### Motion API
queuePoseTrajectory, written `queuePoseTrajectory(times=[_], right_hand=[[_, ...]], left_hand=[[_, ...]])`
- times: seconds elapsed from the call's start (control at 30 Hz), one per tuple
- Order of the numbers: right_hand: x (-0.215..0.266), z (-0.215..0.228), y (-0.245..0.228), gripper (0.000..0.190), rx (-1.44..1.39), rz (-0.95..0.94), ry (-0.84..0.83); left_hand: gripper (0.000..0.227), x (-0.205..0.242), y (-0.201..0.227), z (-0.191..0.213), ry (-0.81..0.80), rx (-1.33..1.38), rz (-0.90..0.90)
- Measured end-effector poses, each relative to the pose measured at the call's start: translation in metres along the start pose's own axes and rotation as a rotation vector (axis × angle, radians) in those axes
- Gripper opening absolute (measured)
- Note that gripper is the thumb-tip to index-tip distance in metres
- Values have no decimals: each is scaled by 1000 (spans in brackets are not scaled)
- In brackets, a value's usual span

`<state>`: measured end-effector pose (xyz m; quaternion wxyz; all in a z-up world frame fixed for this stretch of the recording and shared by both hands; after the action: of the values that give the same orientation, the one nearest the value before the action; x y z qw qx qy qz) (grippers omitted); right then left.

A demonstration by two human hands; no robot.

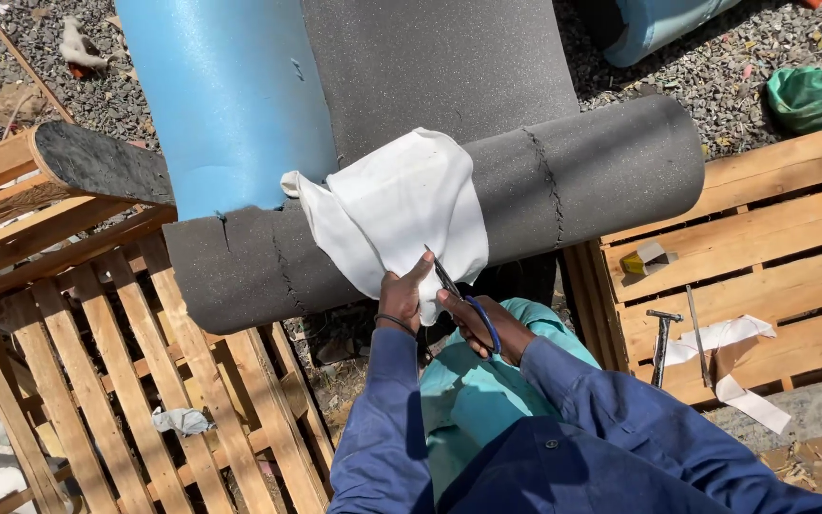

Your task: Cutting white fabric or padding material with scissors to fit a furniture frame

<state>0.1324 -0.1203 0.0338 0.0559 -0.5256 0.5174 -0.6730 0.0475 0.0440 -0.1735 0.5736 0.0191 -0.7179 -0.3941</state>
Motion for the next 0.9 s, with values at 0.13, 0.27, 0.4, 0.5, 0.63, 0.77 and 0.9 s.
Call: queuePoseTrajectory(times=[0.13,0.27,0.4,0.5,0.63,0.77,0.9], right_hand=[[0,-4,12,67,-44,-51,-54],[-6,-5,20,73,-8,6,-93],[2,-10,21,75,36,18,-169],[0,-4,17,77,60,-9,-130],[1,2,21,77,102,-51,-117],[2,1,18,80,122,-43,-113],[4,-5,12,82,146,-82,-136]], left_hand=[[96,37,6,-12,-122,356,38],[105,32,-23,-7,-115,371,87],[101,98,46,-21,79,362,-28],[101,138,79,-28,60,391,-89],[86,152,83,-50,-116,582,-38],[80,136,65,-56,-179,616,-6],[90,144,49,-47,-100,459,-10]])
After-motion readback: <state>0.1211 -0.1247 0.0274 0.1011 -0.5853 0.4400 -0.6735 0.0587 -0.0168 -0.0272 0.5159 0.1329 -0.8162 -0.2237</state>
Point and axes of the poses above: each hand's wrist, its own x-axis away from the middle knuckle, its own z-axis out of the back of the hand, y = z × x, the point moved 9 cm from there along -x, towards the middle knuckle, and after that the axes turned 6 degrees about z, right-handed, at the moved point
